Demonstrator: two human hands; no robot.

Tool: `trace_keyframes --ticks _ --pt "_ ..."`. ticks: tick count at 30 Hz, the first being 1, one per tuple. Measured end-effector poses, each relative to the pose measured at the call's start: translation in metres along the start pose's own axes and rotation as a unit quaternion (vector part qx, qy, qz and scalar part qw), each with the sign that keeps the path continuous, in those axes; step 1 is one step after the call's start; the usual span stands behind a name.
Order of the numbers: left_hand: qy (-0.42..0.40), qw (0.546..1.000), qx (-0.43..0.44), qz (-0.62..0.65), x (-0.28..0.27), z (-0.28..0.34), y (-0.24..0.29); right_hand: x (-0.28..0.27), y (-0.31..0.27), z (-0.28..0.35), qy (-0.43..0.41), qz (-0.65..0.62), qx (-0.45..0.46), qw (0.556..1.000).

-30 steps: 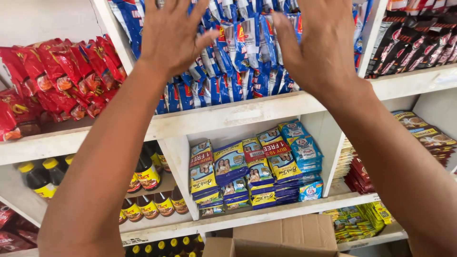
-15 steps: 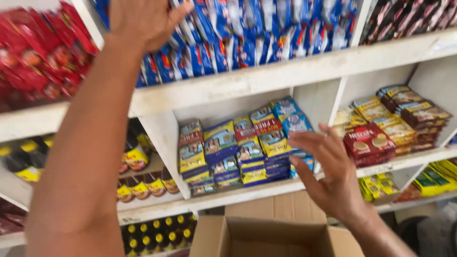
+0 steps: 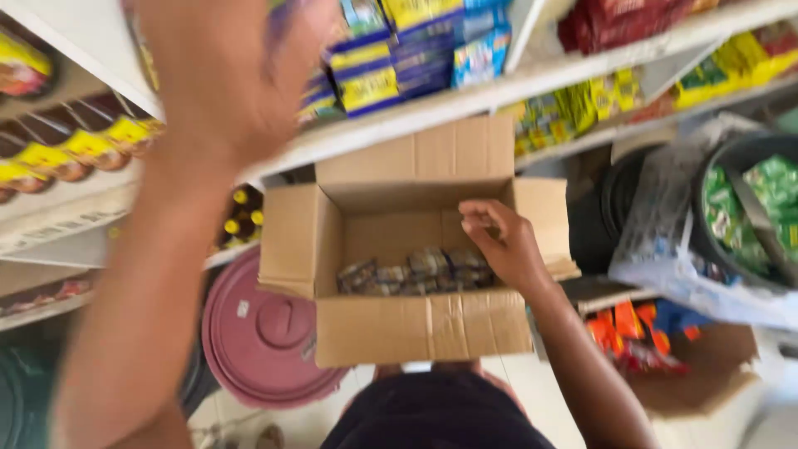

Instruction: Stocking shelves with instant noodle packets from a box.

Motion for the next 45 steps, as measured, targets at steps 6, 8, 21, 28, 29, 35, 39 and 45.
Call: trace_keyframes --ticks 6,8,21,28,29,35,39,45 --pt "-0.045 0.939 -0.093 0.327 0.149 0.126 0.068 0.056 0.062 0.013 -0.077 -0.016 0.052 0.996" --pt "-0.119 0.899 -0.168 0.387 0.206 0.176 0.069 0.077 0.078 0.012 -0.105 -0.002 0.051 0.993" --pt "-0.219 0.799 -0.482 0.283 0.272 0.348 0.028 0.298 0.196 -0.025 -0.361 0.358 -0.049 0.860" --pt "-0.102 0.769 -0.528 0.346 0.262 0.374 0.021 0.376 0.155 -0.030 -0.339 0.280 -0.100 0.892" --pt "-0.100 0.769 -0.530 0.344 0.256 0.368 0.020 0.384 0.157 -0.026 -0.341 0.279 -0.102 0.892" --pt "-0.095 0.712 -0.576 0.389 0.255 0.378 0.019 0.418 0.176 -0.011 -0.360 0.361 -0.194 0.838" --pt "-0.065 0.709 -0.571 0.408 0.255 0.384 0.015 0.388 0.152 -0.025 -0.311 0.275 -0.220 0.883" --pt "-0.009 0.681 -0.577 0.451 0.257 0.389 0.012 0.312 0.190 -0.051 -0.298 0.010 -0.008 0.955"
Point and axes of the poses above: each hand's wrist, its own z-axis away from the middle knuckle, its own x-axis out of the palm, y = z × x, the point moved 9 cm from there along -z, towards the middle knuckle, and after that the axes turned 13 degrees about z, right-handed, at the moved point
